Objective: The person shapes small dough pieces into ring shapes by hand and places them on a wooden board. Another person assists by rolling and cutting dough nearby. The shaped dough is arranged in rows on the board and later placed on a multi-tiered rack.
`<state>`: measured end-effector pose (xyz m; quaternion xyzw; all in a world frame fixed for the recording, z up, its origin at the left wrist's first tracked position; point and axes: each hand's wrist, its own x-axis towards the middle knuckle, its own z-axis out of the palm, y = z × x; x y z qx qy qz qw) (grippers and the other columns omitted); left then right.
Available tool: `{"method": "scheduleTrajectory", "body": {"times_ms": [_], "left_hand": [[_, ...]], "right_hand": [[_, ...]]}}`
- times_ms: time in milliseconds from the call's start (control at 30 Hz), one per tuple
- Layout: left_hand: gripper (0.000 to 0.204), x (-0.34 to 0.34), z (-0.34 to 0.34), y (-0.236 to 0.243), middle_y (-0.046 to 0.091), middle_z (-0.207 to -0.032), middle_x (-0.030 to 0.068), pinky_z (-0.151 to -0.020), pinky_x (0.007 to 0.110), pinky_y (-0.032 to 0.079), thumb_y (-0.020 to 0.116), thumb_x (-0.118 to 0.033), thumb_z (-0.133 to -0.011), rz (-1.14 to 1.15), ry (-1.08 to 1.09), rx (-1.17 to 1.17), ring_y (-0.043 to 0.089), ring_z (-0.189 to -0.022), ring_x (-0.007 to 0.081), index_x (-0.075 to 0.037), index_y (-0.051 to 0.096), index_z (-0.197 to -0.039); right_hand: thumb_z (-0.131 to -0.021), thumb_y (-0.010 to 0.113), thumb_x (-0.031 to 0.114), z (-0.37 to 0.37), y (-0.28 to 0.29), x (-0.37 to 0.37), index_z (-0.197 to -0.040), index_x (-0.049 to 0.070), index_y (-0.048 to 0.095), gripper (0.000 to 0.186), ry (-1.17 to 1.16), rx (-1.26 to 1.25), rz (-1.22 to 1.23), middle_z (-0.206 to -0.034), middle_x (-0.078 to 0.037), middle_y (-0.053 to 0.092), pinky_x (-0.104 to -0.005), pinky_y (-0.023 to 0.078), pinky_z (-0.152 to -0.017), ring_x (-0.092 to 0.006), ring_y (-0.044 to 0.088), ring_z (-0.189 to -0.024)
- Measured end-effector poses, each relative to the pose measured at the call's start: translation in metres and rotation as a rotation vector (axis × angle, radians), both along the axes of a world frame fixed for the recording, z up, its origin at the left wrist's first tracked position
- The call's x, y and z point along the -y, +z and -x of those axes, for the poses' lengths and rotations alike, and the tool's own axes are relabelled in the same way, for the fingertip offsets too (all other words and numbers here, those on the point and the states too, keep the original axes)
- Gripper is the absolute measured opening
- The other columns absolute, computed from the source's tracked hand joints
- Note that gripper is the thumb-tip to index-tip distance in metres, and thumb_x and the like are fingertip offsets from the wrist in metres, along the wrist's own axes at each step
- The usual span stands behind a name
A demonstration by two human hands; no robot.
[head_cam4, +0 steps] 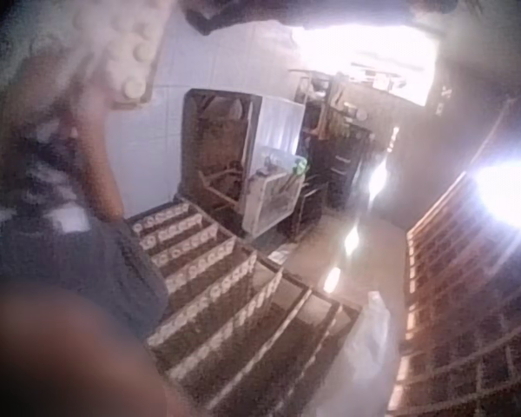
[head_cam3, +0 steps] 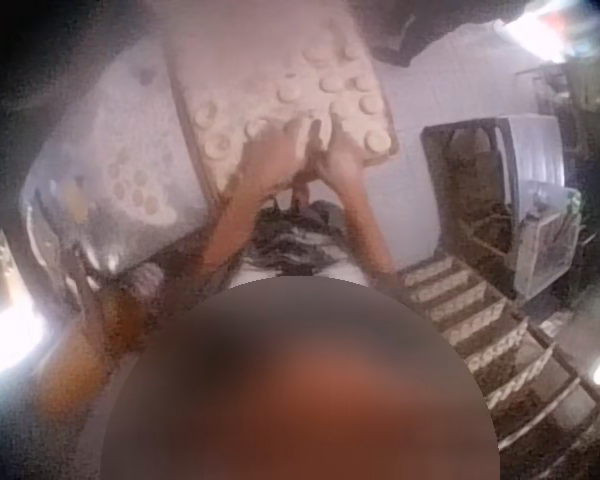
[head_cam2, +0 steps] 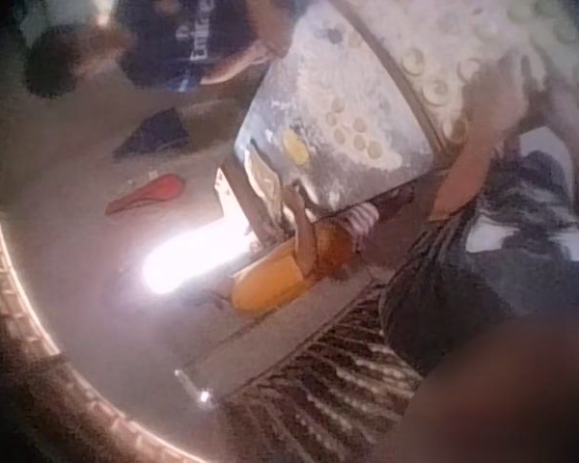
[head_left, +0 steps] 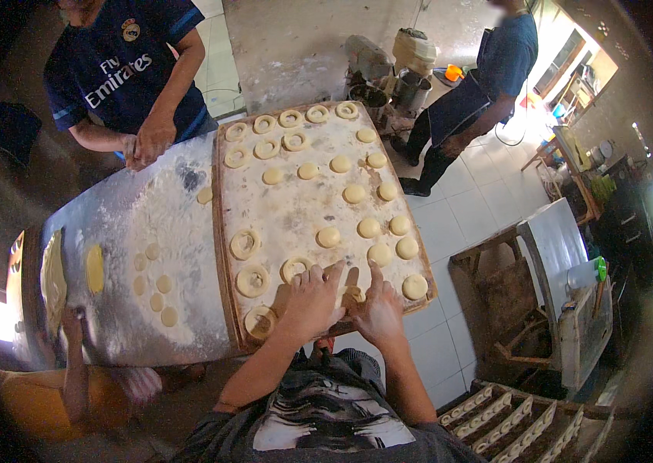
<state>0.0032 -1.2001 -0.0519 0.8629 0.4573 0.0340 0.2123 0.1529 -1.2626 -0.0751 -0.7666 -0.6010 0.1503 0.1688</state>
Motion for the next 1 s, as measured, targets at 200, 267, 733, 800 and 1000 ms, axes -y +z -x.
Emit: {"method": "scheduleTrajectory", "body": {"times_ms": [200, 267, 733, 800, 1000], "left_hand": [[0.085, 0.001, -0.002, -0.003, 0.053, -0.113, 0.0204, -0.09, 0.048, 0.041, 0.08, -0.028, -0.074, -0.028, 0.002, 0.031, 0.055, -0.106, 0.0377, -0.008, 0.036, -0.144], [0.084, -0.003, -0.001, -0.003, 0.053, -0.114, 0.0212, -0.092, 0.05, 0.041, 0.079, -0.03, -0.076, -0.005, 0.007, 0.009, 0.054, -0.107, 0.0391, -0.008, 0.035, -0.145], [0.038, -0.093, -0.009, 0.005, 0.066, -0.102, 0.0223, -0.081, 0.049, 0.054, 0.055, -0.029, -0.094, -0.161, 0.064, -0.004, 0.065, -0.095, 0.0391, 0.003, 0.058, -0.114], [0.037, -0.096, -0.004, -0.033, 0.065, -0.106, 0.0223, -0.082, 0.049, 0.053, 0.054, -0.027, -0.095, -0.131, -0.055, 0.141, 0.065, -0.097, 0.036, 0.004, 0.057, -0.117], [0.034, -0.094, 0.058, -0.001, 0.065, -0.108, 0.0186, -0.085, 0.046, 0.052, 0.062, -0.023, -0.088, 0.149, 0.145, 0.554, 0.065, -0.097, 0.038, -0.009, 0.056, -0.119]], "right_hand": [[-0.079, 0.076, 0.036, -0.002, -0.004, 0.009, -0.153, 0.005, 0.021, 0.097, 0.051, 0.023, -0.025, -0.093, -0.019, 0.058, -0.0511, 0.045, -0.072, -0.0377, 0.058, -0.082], [-0.079, 0.076, 0.036, -0.003, -0.006, 0.007, -0.152, 0.005, 0.021, 0.097, 0.039, 0.039, -0.054, -0.092, -0.018, 0.057, -0.0505, 0.046, -0.072, -0.0372, 0.058, -0.081], [-0.09, 0.064, 0.023, -0.048, -0.021, -0.06, -0.105, -0.003, 0.058, 0.03, -0.18, 0.147, -0.187, -0.088, -0.022, 0.062, -0.0492, 0.047, -0.082, -0.0408, 0.06, -0.092], [-0.086, 0.067, 0.023, -0.062, -0.046, -0.068, -0.1, -0.002, 0.058, 0.03, -0.079, 0.241, -0.229, -0.087, -0.022, 0.063, -0.0495, 0.048, -0.08, -0.0422, 0.06, -0.089], [-0.081, 0.066, 0.018, -0.018, 0.019, -0.095, -0.1, 0.002, 0.056, 0.027, 0.007, -0.237, -0.189, -0.085, -0.018, 0.062, -0.0442, 0.051, -0.07, -0.0314, 0.064, -0.08]]}}
